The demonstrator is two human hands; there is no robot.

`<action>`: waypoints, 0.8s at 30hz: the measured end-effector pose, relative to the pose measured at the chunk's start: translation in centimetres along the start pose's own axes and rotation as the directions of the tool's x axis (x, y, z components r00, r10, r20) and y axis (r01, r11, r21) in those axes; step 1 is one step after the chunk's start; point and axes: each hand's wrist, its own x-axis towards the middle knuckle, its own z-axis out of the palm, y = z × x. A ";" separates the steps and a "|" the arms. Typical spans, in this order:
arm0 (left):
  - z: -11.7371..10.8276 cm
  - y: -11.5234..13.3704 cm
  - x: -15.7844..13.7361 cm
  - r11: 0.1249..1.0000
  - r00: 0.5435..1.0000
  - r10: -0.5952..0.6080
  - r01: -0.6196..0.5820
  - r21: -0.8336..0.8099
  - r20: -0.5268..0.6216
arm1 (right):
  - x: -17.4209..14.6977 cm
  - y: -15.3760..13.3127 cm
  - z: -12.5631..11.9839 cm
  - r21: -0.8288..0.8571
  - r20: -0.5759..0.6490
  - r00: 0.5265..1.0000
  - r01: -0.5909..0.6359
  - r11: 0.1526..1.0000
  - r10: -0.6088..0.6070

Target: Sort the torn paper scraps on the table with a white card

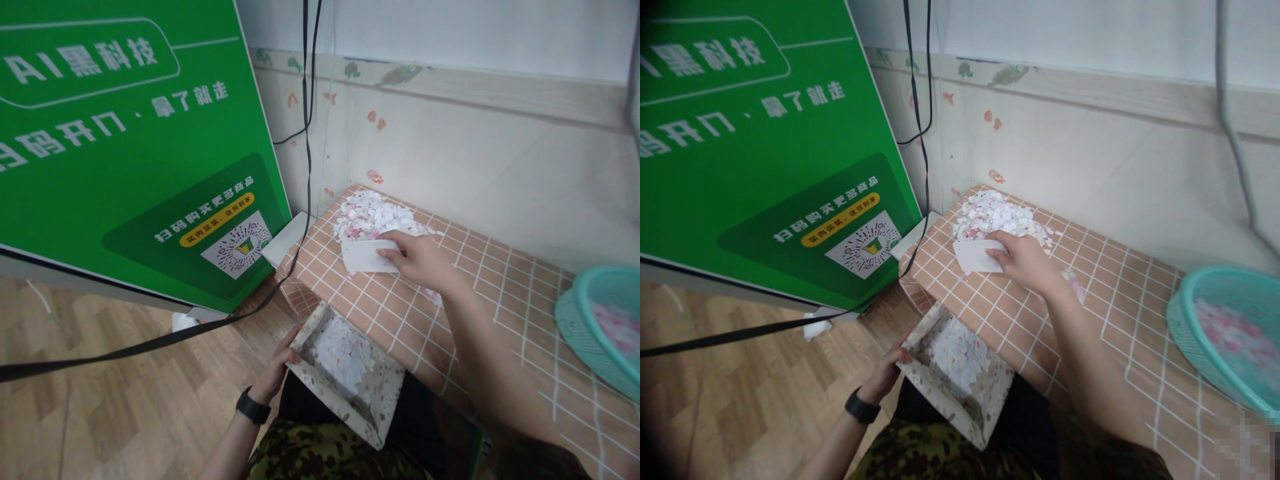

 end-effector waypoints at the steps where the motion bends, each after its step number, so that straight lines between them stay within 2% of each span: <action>1: 0.1 0.1 0.0 1.000 1.000 0.001 -0.001 0.000 -0.003 | 0.0 0.1 0.0 -0.019 0.000 1.000 0.000 1.000 0.000; 5: 0.5 0.4 -0.2 1.000 1.000 0.001 -0.001 -0.008 -0.015 | -0.2 0.2 -0.4 -0.110 -0.016 1.000 -0.010 0.994 0.009; 9: 0.9 0.7 -0.3 1.000 1.000 -0.006 0.006 -0.002 0.022 | -0.4 -0.2 -1.2 -0.167 -0.016 1.000 -0.008 0.986 0.005; 12: 1.0 0.6 -0.4 1.000 1.000 -0.006 0.006 0.017 -0.010 | -0.6 -0.6 -1.5 -0.192 -0.037 0.999 -0.021 0.981 0.014; 17: 0.8 0.1 -0.1 1.000 1.000 0.015 -0.015 0.012 -0.008 | -0.6 -0.9 -1.6 -0.172 0.013 1.000 0.001 0.985 0.002; 20: 0.8 0.0 0.0 1.000 0.999 0.027 -0.027 0.005 0.030 | -0.7 -0.8 -2.0 -0.224 0.019 1.000 -0.005 0.975 0.009; 24: 0.9 0.2 0.0 1.000 1.000 0.008 -0.008 0.012 -0.004 | -1.0 -0.6 -3.0 -0.313 0.005 0.999 -0.037 0.949 0.041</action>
